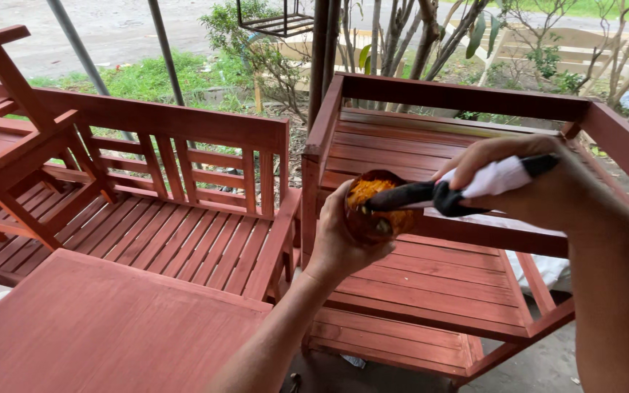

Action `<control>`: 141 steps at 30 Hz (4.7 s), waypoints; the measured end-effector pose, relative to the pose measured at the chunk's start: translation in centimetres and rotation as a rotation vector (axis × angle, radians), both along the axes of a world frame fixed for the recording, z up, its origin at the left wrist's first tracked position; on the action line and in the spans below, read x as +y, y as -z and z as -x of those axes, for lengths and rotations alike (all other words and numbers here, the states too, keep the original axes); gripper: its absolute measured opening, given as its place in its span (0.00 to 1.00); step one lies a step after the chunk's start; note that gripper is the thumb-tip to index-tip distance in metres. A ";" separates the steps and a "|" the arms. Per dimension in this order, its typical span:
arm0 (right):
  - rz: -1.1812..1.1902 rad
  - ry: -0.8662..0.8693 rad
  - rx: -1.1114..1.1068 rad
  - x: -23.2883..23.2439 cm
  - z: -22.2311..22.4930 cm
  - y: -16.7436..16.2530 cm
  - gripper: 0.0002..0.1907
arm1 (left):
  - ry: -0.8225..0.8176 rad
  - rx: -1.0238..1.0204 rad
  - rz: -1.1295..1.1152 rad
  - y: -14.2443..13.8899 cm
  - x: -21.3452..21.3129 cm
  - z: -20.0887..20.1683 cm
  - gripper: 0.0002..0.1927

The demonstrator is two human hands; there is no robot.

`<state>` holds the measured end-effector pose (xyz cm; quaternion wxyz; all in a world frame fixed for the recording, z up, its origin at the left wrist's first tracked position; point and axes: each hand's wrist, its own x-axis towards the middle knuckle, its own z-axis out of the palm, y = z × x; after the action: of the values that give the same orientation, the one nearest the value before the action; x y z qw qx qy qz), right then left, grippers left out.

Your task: The person applies wood stain to a red wooden bench and table set using a brush, dipping the brush into a stain container held in the other hand. They brush the seat slats, rails, and frame surfaces of the furniture, working across different sections of the pieces.

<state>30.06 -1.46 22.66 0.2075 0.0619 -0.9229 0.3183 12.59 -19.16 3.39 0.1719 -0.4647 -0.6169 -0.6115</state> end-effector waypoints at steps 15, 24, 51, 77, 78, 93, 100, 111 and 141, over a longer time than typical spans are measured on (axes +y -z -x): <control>-0.061 -0.051 -0.144 -0.5 -0.4 5.9 0.12 | 0.062 0.018 0.049 1.7 2.9 -3.4 0.58; -0.267 -0.116 0.234 0.2 -3.0 6.2 0.14 | 0.346 -0.494 0.159 -0.9 4.6 -3.5 0.55; 0.837 0.262 0.558 -2.2 8.7 30.7 0.11 | -0.073 -0.429 -0.034 -3.6 -6.2 7.8 0.56; 0.567 0.506 0.614 7.4 -1.6 30.0 0.09 | 0.192 -0.355 0.017 -4.1 4.8 0.4 0.52; 0.581 0.511 0.620 8.5 -2.9 30.0 0.09 | 0.203 -0.365 0.016 -4.2 5.5 -0.2 0.53; 0.516 0.772 0.743 23.6 -20.5 30.0 0.12 | 0.219 -0.324 0.001 -3.1 14.4 -7.3 0.54; 0.427 0.888 0.792 28.0 -25.5 31.0 0.11 | 0.238 -0.338 0.015 -2.7 15.3 -8.6 0.54; 0.417 1.169 0.972 26.5 -26.0 31.6 0.11 | 0.220 -0.310 0.029 -3.4 13.2 -7.6 0.54; 0.194 0.786 0.720 -12.0 11.9 30.6 0.15 | -0.122 -0.192 0.007 -3.3 -6.5 6.1 0.54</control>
<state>18.14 -13.41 -7.90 0.6188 -0.2023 -0.7136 0.2589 6.51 -25.63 6.72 0.1474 -0.3664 -0.6596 -0.6395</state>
